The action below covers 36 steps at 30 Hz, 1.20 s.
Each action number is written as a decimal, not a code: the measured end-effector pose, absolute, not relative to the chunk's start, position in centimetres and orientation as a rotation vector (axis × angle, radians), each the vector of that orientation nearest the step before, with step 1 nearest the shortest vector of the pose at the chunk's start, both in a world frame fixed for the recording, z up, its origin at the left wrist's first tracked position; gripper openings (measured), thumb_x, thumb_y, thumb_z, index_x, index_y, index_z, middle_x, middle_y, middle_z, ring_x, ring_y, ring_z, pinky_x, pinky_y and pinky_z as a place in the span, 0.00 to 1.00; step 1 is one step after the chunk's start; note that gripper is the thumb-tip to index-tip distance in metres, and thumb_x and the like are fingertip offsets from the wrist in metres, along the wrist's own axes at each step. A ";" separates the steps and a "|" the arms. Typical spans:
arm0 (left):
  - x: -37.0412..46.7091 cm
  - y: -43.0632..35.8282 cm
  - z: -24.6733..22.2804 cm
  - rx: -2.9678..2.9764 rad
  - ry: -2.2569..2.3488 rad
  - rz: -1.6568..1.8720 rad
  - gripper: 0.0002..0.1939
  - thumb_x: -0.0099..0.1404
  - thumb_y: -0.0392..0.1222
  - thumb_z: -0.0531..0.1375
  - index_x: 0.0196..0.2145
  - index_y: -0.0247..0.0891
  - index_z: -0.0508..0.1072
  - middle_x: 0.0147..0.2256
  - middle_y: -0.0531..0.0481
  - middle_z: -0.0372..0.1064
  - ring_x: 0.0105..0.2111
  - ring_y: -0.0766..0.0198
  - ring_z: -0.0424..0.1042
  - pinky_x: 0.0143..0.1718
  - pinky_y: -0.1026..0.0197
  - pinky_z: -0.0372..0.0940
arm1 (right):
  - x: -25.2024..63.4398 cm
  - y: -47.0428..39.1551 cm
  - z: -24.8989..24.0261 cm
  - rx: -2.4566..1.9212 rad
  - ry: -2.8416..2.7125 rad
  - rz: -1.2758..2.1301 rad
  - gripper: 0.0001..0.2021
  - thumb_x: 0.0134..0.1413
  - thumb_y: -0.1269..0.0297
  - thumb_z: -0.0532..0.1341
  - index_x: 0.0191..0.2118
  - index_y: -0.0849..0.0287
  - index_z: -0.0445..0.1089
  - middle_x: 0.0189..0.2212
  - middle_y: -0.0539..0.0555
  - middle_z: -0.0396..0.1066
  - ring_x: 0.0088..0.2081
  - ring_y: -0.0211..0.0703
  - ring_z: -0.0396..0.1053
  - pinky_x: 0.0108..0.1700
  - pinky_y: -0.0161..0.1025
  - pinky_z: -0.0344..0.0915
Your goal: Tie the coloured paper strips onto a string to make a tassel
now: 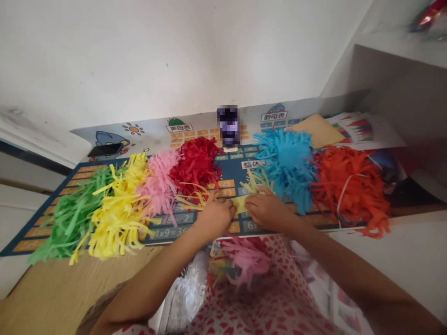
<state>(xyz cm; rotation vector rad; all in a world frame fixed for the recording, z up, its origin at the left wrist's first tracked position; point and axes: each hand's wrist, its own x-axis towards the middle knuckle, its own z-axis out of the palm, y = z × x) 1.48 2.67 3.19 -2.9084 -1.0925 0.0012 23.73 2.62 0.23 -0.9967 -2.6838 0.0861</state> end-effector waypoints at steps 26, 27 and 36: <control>-2.0 4.6 0.9 -2.886 -1.731 -0.306 0.15 0.70 0.44 0.53 0.31 0.40 0.76 0.36 0.48 0.75 0.41 0.56 0.71 0.43 0.53 0.56 | 24.2 6.9 -1.9 -1.381 -2.347 0.490 0.10 0.59 0.60 0.63 0.29 0.55 0.76 0.33 0.50 0.75 0.40 0.44 0.67 0.43 0.41 0.51; -1.8 4.6 1.0 -2.855 -1.779 -0.273 0.15 0.70 0.43 0.53 0.29 0.40 0.76 0.35 0.49 0.75 0.40 0.56 0.71 0.42 0.53 0.55 | 24.0 7.1 -1.8 -1.420 -2.350 0.492 0.10 0.59 0.59 0.63 0.28 0.55 0.76 0.32 0.50 0.75 0.40 0.44 0.67 0.42 0.41 0.51; -0.3 5.6 1.1 -2.692 -1.972 -0.054 0.11 0.62 0.44 0.56 0.25 0.40 0.74 0.33 0.48 0.76 0.38 0.54 0.71 0.37 0.54 0.54 | 23.0 8.3 -0.6 -1.652 -2.364 0.589 0.09 0.53 0.61 0.65 0.24 0.56 0.74 0.31 0.51 0.76 0.39 0.46 0.68 0.40 0.40 0.52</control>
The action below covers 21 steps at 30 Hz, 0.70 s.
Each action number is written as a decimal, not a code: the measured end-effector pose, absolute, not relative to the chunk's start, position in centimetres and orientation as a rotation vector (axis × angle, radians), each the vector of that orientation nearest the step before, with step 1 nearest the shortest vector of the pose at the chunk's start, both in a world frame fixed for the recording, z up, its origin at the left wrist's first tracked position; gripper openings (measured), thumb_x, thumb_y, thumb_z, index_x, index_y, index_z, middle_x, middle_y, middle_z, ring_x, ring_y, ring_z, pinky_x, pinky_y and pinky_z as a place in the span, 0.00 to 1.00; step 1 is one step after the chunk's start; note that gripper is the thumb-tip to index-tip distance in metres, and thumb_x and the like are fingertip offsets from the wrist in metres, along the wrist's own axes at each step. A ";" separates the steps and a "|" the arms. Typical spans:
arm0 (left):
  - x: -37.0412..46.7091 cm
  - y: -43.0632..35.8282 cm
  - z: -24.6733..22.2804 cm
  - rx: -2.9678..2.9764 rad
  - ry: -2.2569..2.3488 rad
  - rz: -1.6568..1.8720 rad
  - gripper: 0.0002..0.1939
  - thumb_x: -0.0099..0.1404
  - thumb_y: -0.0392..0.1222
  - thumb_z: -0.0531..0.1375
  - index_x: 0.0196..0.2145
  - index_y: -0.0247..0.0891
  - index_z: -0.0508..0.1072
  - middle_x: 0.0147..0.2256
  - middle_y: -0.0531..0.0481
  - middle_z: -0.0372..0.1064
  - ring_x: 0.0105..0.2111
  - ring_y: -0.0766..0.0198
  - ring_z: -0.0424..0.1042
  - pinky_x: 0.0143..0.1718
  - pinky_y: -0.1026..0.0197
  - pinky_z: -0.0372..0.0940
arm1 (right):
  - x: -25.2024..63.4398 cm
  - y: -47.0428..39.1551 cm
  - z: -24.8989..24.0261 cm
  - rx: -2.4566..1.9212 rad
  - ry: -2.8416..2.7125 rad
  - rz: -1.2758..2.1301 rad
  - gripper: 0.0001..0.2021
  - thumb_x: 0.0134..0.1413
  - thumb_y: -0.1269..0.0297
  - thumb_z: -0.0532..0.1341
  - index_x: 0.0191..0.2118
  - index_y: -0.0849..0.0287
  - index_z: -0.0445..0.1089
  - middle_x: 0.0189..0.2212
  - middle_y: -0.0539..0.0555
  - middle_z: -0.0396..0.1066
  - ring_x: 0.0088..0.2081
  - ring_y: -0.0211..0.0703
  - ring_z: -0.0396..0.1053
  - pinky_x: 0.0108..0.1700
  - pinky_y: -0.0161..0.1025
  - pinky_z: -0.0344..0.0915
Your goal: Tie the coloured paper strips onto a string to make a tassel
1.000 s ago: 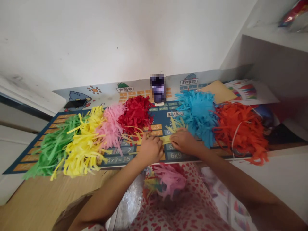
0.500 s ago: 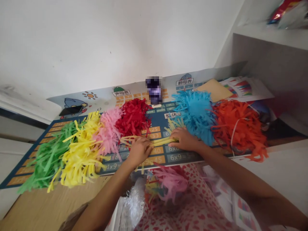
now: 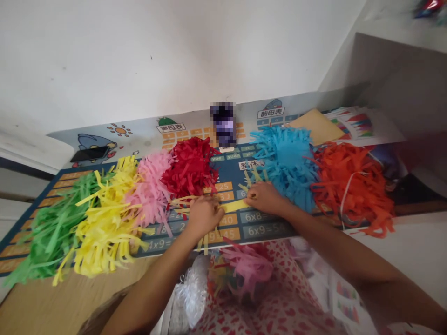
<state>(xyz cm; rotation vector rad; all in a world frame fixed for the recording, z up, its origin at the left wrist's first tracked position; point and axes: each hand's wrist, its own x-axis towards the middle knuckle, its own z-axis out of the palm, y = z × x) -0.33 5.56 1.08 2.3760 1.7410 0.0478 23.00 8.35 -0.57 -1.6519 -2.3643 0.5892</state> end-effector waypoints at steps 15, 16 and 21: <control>-0.4 5.5 0.8 2.424 1.761 0.126 0.06 0.60 0.43 0.60 0.35 0.41 0.74 0.37 0.46 0.76 0.41 0.51 0.71 0.43 0.51 0.58 | 23.0 8.0 -0.8 -1.623 -2.329 0.534 0.05 0.52 0.62 0.65 0.30 0.57 0.74 0.32 0.52 0.75 0.38 0.46 0.67 0.42 0.42 0.53; -0.6 5.4 0.6 2.497 1.717 0.198 0.08 0.61 0.42 0.61 0.39 0.40 0.74 0.39 0.44 0.76 0.43 0.50 0.70 0.44 0.50 0.58 | 23.1 7.9 -0.8 -1.554 -2.356 0.478 0.04 0.52 0.63 0.64 0.33 0.57 0.74 0.34 0.53 0.75 0.40 0.47 0.67 0.43 0.43 0.54; -1.2 4.9 0.8 2.916 1.118 0.271 0.08 0.68 0.36 0.56 0.41 0.42 0.74 0.43 0.45 0.75 0.48 0.53 0.67 0.52 0.48 0.57 | 23.7 7.1 0.1 -0.953 -2.647 0.109 0.06 0.56 0.70 0.59 0.32 0.56 0.73 0.45 0.55 0.75 0.53 0.53 0.64 0.57 0.56 0.48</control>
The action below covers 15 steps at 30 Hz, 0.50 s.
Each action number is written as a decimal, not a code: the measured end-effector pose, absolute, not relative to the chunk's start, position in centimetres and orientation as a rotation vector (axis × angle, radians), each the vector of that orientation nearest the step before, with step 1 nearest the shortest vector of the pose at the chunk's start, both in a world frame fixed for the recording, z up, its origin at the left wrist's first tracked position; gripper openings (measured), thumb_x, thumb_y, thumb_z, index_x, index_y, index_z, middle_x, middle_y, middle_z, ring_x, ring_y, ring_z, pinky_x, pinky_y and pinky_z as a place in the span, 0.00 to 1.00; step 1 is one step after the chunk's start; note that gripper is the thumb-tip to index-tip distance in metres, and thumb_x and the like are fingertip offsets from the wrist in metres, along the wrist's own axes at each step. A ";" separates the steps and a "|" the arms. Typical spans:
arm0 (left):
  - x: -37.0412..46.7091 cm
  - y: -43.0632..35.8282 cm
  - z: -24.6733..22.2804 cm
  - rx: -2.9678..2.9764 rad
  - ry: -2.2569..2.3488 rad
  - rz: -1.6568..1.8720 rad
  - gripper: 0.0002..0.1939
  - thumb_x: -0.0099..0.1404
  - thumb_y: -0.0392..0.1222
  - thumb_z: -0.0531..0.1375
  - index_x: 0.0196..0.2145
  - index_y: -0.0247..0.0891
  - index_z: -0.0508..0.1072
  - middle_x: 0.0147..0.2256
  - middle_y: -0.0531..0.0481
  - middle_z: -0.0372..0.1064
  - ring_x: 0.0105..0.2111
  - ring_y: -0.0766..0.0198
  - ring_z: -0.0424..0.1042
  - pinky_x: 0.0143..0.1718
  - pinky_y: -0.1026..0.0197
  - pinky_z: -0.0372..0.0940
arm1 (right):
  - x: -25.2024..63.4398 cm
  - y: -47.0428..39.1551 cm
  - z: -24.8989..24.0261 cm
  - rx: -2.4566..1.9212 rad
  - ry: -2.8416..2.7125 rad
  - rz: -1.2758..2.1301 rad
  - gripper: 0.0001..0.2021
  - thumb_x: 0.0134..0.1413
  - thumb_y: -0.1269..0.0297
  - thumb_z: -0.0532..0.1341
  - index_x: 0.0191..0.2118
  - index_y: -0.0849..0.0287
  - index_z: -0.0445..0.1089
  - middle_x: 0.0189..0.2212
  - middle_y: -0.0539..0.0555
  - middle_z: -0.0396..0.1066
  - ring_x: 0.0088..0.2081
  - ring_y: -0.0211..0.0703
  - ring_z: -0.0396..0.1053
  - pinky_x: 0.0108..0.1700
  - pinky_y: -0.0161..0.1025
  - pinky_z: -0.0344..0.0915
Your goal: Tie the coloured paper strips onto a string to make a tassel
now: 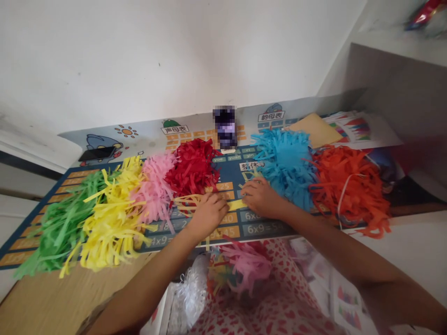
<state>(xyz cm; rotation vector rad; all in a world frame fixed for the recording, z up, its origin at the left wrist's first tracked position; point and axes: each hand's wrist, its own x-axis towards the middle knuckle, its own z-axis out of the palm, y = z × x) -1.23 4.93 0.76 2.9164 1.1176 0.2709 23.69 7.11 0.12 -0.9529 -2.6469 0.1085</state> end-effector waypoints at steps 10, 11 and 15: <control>0.4 4.4 1.4 2.988 1.240 0.231 0.10 0.67 0.42 0.55 0.37 0.36 0.76 0.38 0.40 0.74 0.45 0.50 0.68 0.59 0.37 0.48 | 23.8 7.8 -0.8 -0.935 -2.579 0.228 0.05 0.51 0.71 0.62 0.27 0.57 0.73 0.41 0.52 0.78 0.54 0.51 0.67 0.58 0.54 0.52; 0.3 4.5 1.3 2.973 1.253 0.256 0.09 0.67 0.41 0.56 0.37 0.37 0.76 0.38 0.41 0.74 0.44 0.50 0.68 0.59 0.38 0.49 | 23.7 8.0 -0.9 -0.985 -2.532 0.281 0.05 0.50 0.71 0.63 0.26 0.57 0.73 0.40 0.52 0.78 0.53 0.51 0.67 0.56 0.52 0.54; -0.5 4.6 0.7 2.938 1.295 0.363 0.09 0.68 0.38 0.55 0.36 0.39 0.76 0.37 0.45 0.76 0.43 0.54 0.70 0.58 0.40 0.49 | 23.6 8.0 -0.9 -0.975 -2.525 0.259 0.02 0.50 0.66 0.66 0.30 0.57 0.74 0.45 0.54 0.76 0.55 0.55 0.65 0.58 0.56 0.50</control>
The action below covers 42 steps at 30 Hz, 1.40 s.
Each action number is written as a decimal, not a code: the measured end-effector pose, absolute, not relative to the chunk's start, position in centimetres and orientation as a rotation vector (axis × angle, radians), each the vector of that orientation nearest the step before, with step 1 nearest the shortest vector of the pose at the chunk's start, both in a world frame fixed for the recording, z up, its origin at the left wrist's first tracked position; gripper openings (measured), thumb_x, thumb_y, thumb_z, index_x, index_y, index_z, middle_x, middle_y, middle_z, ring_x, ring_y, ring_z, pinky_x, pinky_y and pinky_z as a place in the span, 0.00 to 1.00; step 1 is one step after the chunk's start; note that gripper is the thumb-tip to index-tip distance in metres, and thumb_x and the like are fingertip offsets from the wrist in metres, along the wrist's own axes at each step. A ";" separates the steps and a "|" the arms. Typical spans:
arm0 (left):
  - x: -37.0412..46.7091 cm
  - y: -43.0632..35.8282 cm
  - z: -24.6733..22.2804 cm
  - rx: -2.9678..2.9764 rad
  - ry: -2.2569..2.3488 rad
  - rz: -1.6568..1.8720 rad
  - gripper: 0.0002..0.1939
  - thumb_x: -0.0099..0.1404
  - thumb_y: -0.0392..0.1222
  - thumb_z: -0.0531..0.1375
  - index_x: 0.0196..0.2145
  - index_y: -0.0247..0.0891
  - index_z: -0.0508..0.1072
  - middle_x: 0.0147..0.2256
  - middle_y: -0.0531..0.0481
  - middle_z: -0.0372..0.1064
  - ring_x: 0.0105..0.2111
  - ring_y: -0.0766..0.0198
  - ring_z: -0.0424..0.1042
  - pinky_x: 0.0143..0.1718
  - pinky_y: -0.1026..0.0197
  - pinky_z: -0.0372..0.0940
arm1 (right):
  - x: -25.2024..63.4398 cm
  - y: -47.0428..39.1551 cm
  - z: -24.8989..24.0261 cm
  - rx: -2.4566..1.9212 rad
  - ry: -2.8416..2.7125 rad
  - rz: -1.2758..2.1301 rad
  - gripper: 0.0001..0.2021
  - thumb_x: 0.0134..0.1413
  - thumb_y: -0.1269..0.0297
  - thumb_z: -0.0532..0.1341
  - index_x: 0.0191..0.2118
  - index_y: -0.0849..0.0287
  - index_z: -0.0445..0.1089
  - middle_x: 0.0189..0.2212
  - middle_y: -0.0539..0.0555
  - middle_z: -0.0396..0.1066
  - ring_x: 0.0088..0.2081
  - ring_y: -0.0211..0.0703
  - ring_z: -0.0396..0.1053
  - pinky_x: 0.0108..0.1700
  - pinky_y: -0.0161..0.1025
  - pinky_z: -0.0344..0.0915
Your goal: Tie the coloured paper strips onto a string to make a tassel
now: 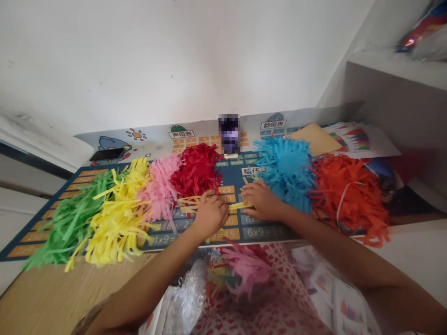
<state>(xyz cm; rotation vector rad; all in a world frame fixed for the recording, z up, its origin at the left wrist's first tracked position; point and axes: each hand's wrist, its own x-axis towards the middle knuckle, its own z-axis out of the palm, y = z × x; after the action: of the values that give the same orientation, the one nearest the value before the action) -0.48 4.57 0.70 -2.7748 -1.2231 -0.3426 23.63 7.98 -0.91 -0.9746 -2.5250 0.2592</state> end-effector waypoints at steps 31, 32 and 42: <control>-2.7 4.0 -0.4 -2.802 -1.485 -0.535 0.10 0.70 0.42 0.55 0.37 0.46 0.77 0.38 0.50 0.78 0.44 0.56 0.70 0.59 0.43 0.48 | 24.9 6.7 -1.9 -1.136 -2.498 0.179 0.09 0.61 0.65 0.61 0.31 0.55 0.75 0.33 0.53 0.75 0.43 0.47 0.64 0.49 0.47 0.48; -2.7 4.2 -0.3 -2.807 -1.526 -0.535 0.10 0.70 0.42 0.55 0.36 0.45 0.77 0.38 0.49 0.78 0.44 0.56 0.70 0.56 0.44 0.51 | 25.0 6.9 -1.9 -1.178 -2.457 0.251 0.08 0.60 0.62 0.63 0.30 0.55 0.76 0.33 0.52 0.75 0.42 0.47 0.64 0.48 0.46 0.48; -2.6 5.3 -0.3 -2.818 -1.742 -0.500 0.12 0.69 0.45 0.55 0.32 0.41 0.76 0.35 0.47 0.74 0.41 0.53 0.68 0.45 0.50 0.56 | 25.2 7.7 -2.2 -1.351 -2.328 0.457 0.08 0.54 0.61 0.67 0.27 0.56 0.75 0.32 0.50 0.74 0.41 0.45 0.65 0.43 0.42 0.48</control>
<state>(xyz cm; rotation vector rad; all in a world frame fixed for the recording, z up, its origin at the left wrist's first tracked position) -2.61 5.27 -0.30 -2.8184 -1.7423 -0.4998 25.16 7.67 -2.22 -1.3508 -2.3285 0.4565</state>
